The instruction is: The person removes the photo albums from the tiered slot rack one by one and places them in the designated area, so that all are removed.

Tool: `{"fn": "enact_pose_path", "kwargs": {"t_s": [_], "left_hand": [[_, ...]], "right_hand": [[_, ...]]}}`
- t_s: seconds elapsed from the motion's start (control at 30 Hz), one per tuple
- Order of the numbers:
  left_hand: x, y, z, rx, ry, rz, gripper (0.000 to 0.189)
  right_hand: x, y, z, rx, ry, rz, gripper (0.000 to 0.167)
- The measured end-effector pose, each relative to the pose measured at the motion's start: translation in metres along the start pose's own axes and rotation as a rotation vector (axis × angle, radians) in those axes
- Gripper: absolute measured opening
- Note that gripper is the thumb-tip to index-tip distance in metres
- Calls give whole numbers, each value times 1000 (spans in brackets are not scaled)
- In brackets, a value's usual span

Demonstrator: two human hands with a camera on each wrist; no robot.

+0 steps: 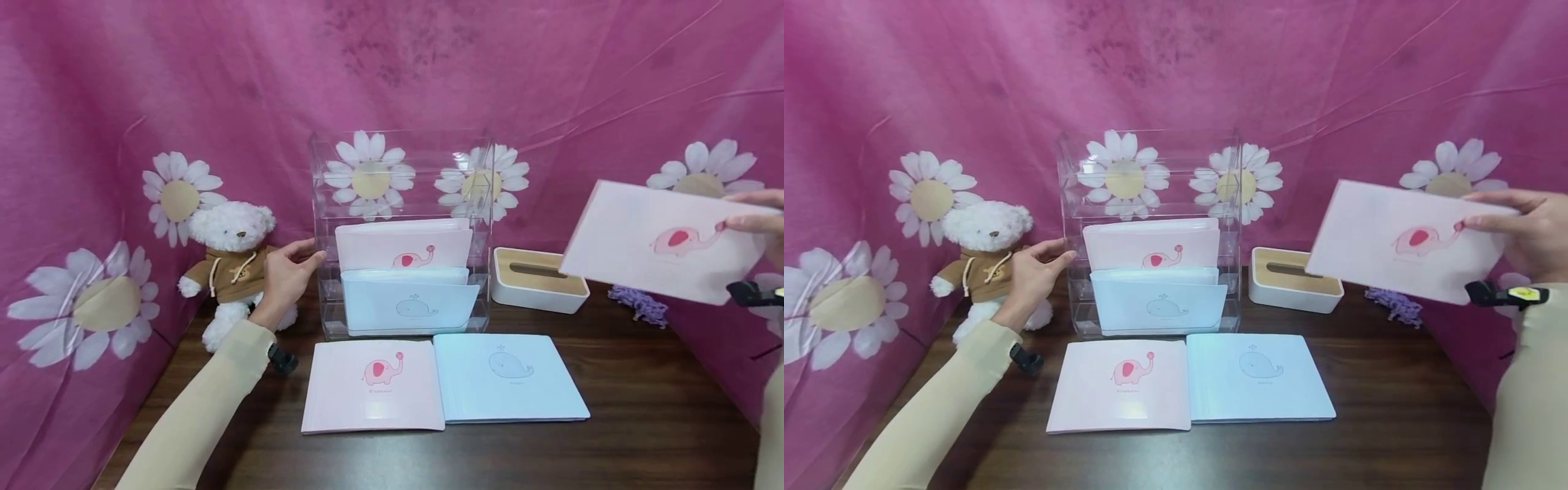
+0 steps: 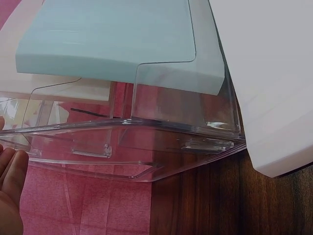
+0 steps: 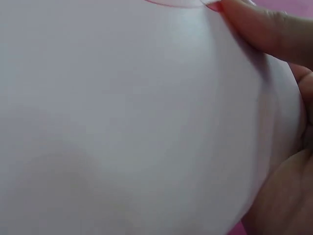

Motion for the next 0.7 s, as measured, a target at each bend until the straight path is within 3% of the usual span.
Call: {"fn": "enact_pose_path", "kwargs": {"t_s": [0.07,0.1,0.13,0.23,0.33,0.37,0.47,0.6,0.7], "left_hand": [[0,1,0,3,-2,0,43],[1,1,1,3,-3,2,43],[1,1,1,2,-2,9,42],[1,1,1,6,1,17,41],[1,1,1,4,2,16,41],[0,1,1,1,1,13,41],[0,1,2,-5,1,12,40],[0,1,2,-1,3,11,39],[-1,0,1,3,4,7,40]], "right_hand": [[-9,12,8,61,-10,23,43],[-11,17,13,207,35,18,47],[-13,22,17,298,47,82,49],[-16,38,31,409,-36,137,52],[-15,53,47,447,-188,245,58],[-15,59,52,436,-226,235,59],[-15,77,66,491,-303,300,57],[-17,99,83,574,-380,276,56],[-20,110,91,561,-388,280,56]]}}
Point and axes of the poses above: each hand's wrist, its own z-axis away from the middle knuckle, its own x-axis out of the palm, y = z × x, the point moved 3 cm from there along -z, towards the middle knuckle, and after that the axes turned 8 degrees about y, right-handed, at the moved point
